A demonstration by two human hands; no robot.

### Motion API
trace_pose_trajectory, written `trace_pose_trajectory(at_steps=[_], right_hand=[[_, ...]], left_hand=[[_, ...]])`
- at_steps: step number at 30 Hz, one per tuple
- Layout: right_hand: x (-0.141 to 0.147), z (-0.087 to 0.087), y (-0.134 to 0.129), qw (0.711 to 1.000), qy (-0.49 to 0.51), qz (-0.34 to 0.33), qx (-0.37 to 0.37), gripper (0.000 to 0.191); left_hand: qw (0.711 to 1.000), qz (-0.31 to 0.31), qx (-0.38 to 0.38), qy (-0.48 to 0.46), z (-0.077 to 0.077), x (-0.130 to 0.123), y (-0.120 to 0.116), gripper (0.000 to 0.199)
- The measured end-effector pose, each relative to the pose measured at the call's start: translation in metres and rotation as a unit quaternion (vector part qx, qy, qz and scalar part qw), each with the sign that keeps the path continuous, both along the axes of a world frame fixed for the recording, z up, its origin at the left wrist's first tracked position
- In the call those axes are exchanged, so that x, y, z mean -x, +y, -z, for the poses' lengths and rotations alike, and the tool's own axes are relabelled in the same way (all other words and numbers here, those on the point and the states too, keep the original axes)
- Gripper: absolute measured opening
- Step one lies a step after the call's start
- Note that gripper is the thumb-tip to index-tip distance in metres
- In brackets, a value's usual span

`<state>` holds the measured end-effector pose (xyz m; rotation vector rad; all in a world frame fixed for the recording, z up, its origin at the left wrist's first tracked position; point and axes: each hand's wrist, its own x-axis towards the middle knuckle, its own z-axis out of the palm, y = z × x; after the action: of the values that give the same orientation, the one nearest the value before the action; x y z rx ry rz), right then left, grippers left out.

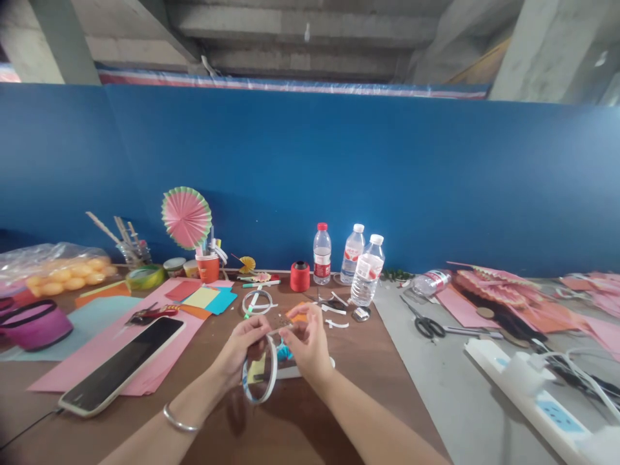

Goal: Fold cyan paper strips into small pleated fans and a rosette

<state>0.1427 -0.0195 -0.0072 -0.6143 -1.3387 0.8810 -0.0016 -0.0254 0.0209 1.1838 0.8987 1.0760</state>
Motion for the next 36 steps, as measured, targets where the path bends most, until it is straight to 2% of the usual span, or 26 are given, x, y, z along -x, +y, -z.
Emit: trace_pose_trajectory(at_steps=[2, 4, 6, 9, 11, 15, 23, 29, 34, 36], right_hand=[[-0.002, 0.000, 0.001, 0.998, -0.033, -0.049, 0.014, 0.023], [-0.005, 0.000, 0.002, 0.996, -0.076, -0.054, 0.011, 0.018], [-0.006, 0.000, 0.002, 0.992, -0.129, -0.008, -0.001, 0.016], [-0.007, -0.002, 0.000, 0.974, -0.206, 0.077, -0.053, 0.007], [-0.007, -0.005, 0.000, 0.962, -0.232, 0.103, -0.102, 0.004], [-0.008, -0.006, -0.001, 0.947, -0.253, 0.113, -0.161, 0.006], [-0.010, -0.001, -0.002, 0.927, -0.302, 0.123, -0.185, 0.009], [-0.010, 0.000, -0.003, 0.923, -0.315, 0.113, -0.188, 0.005], [-0.010, -0.004, -0.004, 0.921, -0.329, 0.094, -0.184, 0.006], [-0.010, -0.007, -0.006, 0.922, -0.340, 0.071, -0.170, 0.007]], left_hand=[[0.993, -0.054, -0.091, 0.061, -0.004, 0.002, -0.001, 0.020], [0.970, -0.085, -0.183, 0.133, -0.007, 0.003, -0.005, 0.013], [0.944, -0.102, -0.247, 0.193, -0.007, 0.004, -0.010, 0.009], [0.915, -0.112, -0.295, 0.252, -0.005, 0.004, -0.014, 0.008], [0.910, -0.109, -0.299, 0.266, -0.004, 0.003, -0.014, 0.009], [0.919, -0.115, -0.281, 0.250, -0.002, 0.002, -0.013, 0.009], [0.932, -0.105, -0.243, 0.246, -0.001, 0.000, -0.009, 0.011], [0.909, -0.046, -0.242, 0.337, -0.002, 0.000, -0.007, 0.021], [0.877, -0.065, -0.262, 0.398, -0.004, -0.001, -0.008, 0.021], [0.876, -0.071, -0.268, 0.395, -0.004, -0.002, -0.010, 0.022]])
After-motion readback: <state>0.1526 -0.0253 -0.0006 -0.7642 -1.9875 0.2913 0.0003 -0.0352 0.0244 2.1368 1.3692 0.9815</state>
